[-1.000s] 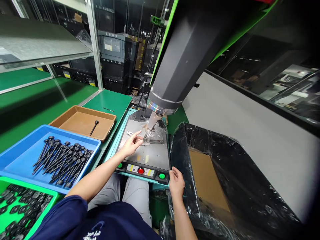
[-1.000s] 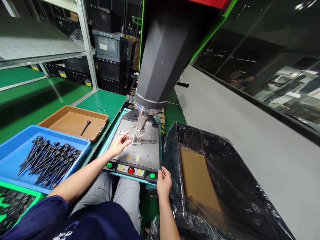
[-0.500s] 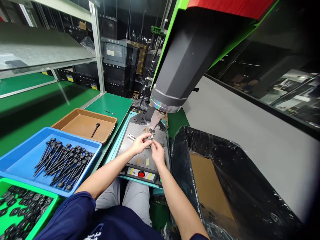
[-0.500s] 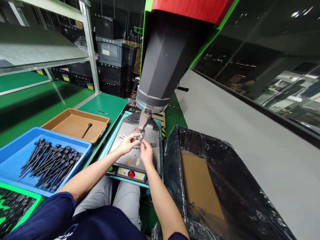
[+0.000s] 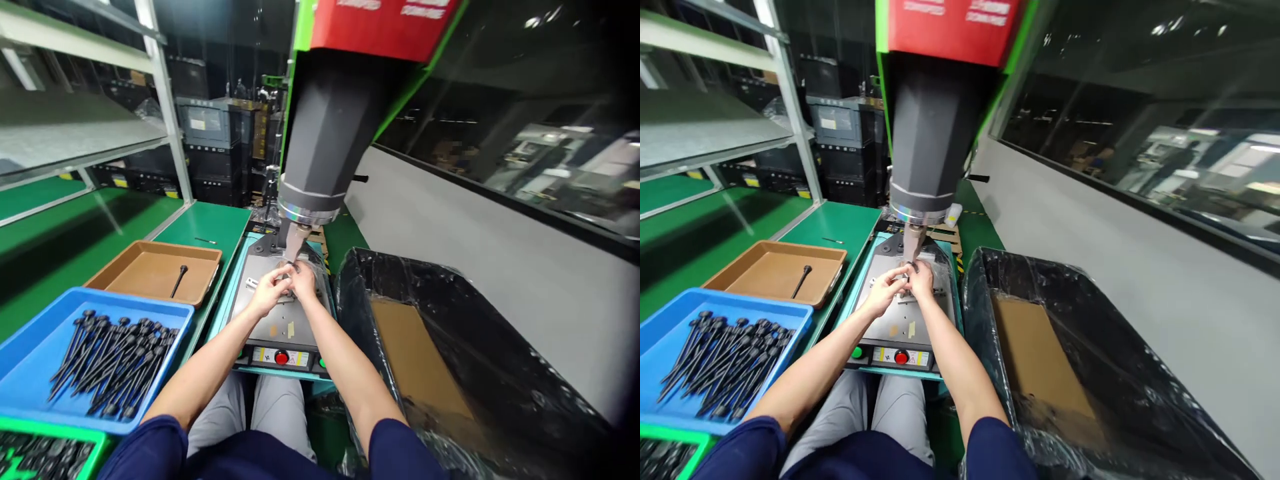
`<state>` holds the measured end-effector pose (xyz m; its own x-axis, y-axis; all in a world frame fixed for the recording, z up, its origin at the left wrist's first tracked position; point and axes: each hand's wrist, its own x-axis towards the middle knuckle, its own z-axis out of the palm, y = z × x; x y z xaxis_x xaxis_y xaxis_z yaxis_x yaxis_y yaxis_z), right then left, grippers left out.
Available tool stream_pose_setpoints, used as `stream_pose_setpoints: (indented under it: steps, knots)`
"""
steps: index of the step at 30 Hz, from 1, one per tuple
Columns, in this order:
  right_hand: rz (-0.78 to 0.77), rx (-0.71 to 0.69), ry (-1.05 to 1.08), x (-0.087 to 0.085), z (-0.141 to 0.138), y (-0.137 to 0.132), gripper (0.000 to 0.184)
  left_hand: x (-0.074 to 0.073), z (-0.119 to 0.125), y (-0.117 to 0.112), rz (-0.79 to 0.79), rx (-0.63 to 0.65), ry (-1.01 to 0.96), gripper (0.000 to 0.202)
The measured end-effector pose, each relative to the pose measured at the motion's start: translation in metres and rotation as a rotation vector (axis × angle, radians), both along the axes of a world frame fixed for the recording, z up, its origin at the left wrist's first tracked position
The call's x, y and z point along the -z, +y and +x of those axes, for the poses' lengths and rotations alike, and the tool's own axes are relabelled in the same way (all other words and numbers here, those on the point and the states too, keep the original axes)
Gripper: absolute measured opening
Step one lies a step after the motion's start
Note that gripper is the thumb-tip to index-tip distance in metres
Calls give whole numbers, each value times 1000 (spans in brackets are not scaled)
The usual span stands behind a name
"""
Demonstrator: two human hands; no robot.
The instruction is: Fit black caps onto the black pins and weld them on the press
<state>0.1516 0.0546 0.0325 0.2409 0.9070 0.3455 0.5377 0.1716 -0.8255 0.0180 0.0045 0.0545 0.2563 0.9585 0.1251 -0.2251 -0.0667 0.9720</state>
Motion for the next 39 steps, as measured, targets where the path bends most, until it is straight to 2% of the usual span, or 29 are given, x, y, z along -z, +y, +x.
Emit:
stream_pose_setpoints:
  steps: [3,5,9,12,15,19,24,28,31,35,39]
  knots:
    - [101,21,2,-7,0,-11,20,1,-2,1,-1,-33,-26,59]
    - [126,40,52,-5,4,-27,21,5,-3,1,-16,-44,-39,58]
    - [72,84,250,22,20,-75,27,19,-3,-10,-63,-14,-12,58]
    - [88,107,399,43,33,-113,29,30,-3,-20,-88,0,12,56]
    - [83,78,521,49,41,-142,33,37,-7,-31,-103,1,50,55]
    - [29,-38,671,35,38,-167,43,40,-15,-55,-44,60,243,47]
    - [21,-200,714,7,12,-191,47,33,-26,-101,289,231,393,36]
    - [59,-304,729,-8,-14,-205,40,25,-37,-124,437,100,430,19]
    - [75,-332,677,-11,-29,-212,35,25,-47,-133,468,41,417,19]
    - [84,-311,604,-10,-44,-213,32,33,-56,-139,449,22,402,19]
    - [-8,-348,601,-9,-50,-208,38,39,-62,-146,271,16,293,22]
